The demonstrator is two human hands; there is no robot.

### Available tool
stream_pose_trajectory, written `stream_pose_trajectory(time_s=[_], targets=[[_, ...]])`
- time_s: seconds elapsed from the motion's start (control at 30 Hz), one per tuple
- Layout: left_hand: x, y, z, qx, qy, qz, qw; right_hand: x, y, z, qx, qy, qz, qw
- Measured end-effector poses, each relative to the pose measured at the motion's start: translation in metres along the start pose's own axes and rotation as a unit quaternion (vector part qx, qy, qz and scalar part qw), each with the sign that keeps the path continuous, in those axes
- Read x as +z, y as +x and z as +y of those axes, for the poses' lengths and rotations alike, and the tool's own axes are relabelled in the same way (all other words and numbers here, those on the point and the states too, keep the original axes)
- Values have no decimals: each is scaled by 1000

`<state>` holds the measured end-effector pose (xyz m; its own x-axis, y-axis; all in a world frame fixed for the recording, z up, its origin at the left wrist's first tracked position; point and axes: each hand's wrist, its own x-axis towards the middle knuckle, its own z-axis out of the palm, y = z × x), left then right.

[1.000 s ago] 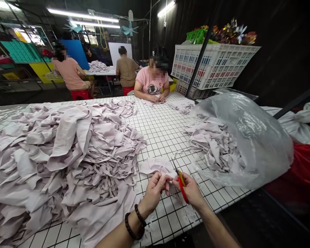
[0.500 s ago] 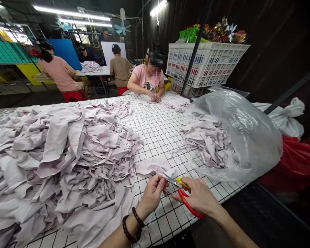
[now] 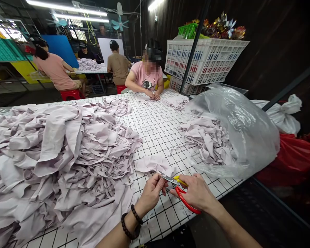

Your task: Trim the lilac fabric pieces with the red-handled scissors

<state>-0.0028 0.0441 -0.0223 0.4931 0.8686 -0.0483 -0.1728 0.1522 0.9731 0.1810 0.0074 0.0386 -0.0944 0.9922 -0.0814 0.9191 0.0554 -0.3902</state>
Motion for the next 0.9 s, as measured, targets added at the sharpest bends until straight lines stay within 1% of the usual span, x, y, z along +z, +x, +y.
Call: stream_pose_trajectory(time_s=[0.17,0.23,0.27,0.33,0.4,0.47,0.53,0.57,0.6,0.63,0.7,0.73,0.77,0.8,0.83,0.9], targets=[[0,-1,0,-5,-5,-1,1000,11,-1,5,-15,-19,16,1000],[-1,-2,1,-9,-4,-1,1000,11,-1,9,-15,-11,18,1000],[-2,-3,1,-12,-1,0,1000,9,-1,12,-13,7,10,1000],[-2,-7,4,-17,19,3,1000,3,3,20,1,80,-25,996],[-1,-14,9,-17,70,-5,997,-3,13,29,33,158,-48,986],[0,-26,17,2,148,-48,988,-3,29,33,84,175,-31,981],[-3,-37,25,30,227,-108,967,8,45,30,127,135,-8,983],[-6,-41,29,38,259,-124,957,16,53,26,136,112,-3,984],[-12,-43,32,39,286,-119,950,25,59,20,136,95,1,986],[-20,-43,34,35,311,-88,946,34,64,14,128,86,6,988],[-42,-35,32,26,371,28,928,49,69,4,106,84,23,990],[-54,-29,30,25,414,84,906,53,69,0,98,90,31,991],[-66,-22,26,25,460,122,879,55,69,-1,92,97,35,990],[-77,-14,22,27,504,138,852,55,69,0,88,104,35,990],[-87,-7,17,28,540,134,831,53,69,2,87,111,37,989],[-101,6,10,28,580,101,808,45,70,12,94,121,46,987]])
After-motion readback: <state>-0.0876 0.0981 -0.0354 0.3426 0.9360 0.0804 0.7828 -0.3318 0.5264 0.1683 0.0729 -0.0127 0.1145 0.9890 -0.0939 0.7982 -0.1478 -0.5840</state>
